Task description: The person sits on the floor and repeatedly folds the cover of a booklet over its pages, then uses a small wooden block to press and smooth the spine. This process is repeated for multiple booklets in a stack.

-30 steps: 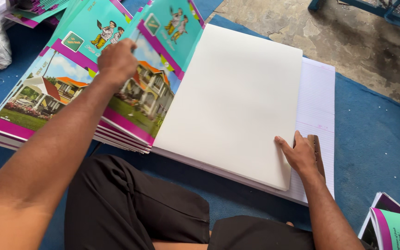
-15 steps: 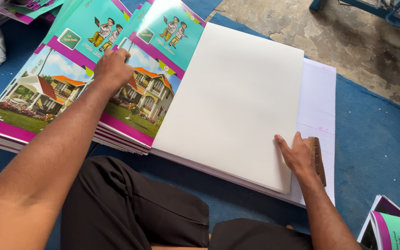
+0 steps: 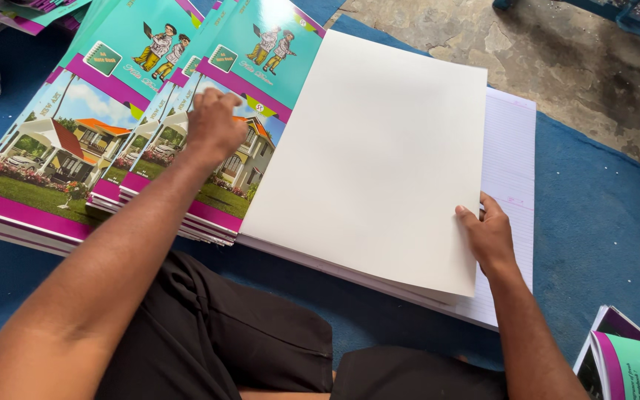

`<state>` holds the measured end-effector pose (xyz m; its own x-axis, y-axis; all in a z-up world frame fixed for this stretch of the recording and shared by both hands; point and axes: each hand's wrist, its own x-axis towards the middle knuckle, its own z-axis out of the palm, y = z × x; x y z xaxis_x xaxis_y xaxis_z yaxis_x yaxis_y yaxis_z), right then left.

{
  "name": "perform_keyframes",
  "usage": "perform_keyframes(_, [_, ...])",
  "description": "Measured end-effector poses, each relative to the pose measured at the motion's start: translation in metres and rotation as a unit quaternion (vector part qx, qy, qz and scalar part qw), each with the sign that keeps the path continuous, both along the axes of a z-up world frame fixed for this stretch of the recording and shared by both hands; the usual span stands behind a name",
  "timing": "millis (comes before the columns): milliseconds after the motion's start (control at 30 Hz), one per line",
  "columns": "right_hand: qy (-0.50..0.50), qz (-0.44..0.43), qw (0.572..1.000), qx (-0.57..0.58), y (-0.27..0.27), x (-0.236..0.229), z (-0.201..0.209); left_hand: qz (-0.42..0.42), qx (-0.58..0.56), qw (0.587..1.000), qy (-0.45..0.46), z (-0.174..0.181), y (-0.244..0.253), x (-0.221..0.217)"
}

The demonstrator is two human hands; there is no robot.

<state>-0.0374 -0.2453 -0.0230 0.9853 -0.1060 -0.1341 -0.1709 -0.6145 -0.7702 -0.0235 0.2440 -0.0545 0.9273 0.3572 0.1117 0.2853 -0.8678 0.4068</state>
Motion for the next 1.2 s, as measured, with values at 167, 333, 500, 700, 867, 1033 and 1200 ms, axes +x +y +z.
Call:
perform_keyframes(167, [0.032,-0.04,0.982,0.184,-0.001,-0.001,0.012,-0.034,-0.073,0.997,-0.013,-0.007,-0.029,0.004])
perform_keyframes(333, [0.041,-0.046,0.978,0.198,-0.014,0.005,0.01,0.022,-0.197,0.974,0.109,-0.001,-0.057,-0.003])
perform_keyframes(500, [0.056,-0.042,0.974,0.213,-0.02,0.007,0.017,0.032,-0.21,0.972,0.102,-0.014,-0.071,0.002])
perform_keyframes(700, [0.063,-0.08,0.991,0.09,-0.026,-0.005,0.036,0.015,-0.204,0.978,0.05,-0.049,-0.089,0.008])
perform_keyframes(867, [0.023,-0.038,0.997,0.063,-0.041,0.002,0.037,0.028,-0.201,0.978,0.039,-0.056,-0.116,0.007])
perform_keyframes(1033, [-0.045,-0.01,0.996,0.079,-0.049,0.001,0.047,0.023,-0.21,0.977,0.024,-0.05,-0.135,0.007])
perform_keyframes(1200, [-0.097,0.045,0.992,0.063,-0.036,-0.005,0.059,0.016,-0.206,0.977,0.047,-0.043,-0.157,0.003])
